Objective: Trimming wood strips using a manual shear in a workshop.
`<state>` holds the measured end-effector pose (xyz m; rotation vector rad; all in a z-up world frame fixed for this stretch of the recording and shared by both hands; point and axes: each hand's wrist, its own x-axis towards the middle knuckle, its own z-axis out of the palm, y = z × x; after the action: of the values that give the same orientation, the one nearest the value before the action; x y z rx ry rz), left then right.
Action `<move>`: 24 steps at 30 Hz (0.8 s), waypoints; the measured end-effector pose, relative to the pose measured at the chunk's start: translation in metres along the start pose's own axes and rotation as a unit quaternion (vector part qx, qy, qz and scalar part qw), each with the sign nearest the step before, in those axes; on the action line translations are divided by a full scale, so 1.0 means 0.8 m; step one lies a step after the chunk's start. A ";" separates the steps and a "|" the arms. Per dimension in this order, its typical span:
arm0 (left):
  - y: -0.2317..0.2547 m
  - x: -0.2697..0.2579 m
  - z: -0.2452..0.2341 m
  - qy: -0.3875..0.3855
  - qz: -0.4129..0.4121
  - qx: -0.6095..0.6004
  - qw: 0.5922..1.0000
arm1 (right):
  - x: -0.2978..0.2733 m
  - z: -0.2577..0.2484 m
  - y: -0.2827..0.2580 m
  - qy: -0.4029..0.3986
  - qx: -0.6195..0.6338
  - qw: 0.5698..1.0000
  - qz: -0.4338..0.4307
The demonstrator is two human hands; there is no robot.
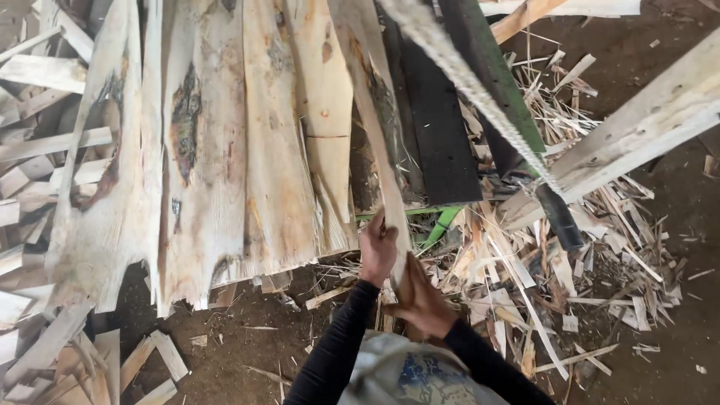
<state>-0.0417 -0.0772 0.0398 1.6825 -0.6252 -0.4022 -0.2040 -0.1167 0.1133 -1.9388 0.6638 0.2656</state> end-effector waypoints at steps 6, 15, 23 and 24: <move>0.157 0.040 0.031 -0.070 0.005 0.303 0.950 | 0.027 -0.015 0.038 -0.024 0.119 0.991 0.058; 0.066 0.053 0.041 0.005 0.180 0.468 0.865 | 0.134 0.036 0.360 0.234 0.565 0.789 -0.055; -0.128 -0.029 0.007 -0.229 -0.161 -0.283 0.917 | 0.136 -0.013 0.334 0.163 0.428 0.888 0.038; -0.113 -0.034 0.013 -0.264 -0.165 -0.257 0.915 | 0.127 -0.015 0.352 0.149 0.202 0.968 -0.025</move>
<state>-0.0526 -0.0584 -0.0525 1.1606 -0.5521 -1.1867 -0.2789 -0.2517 -0.1435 -1.6082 0.7940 -0.1883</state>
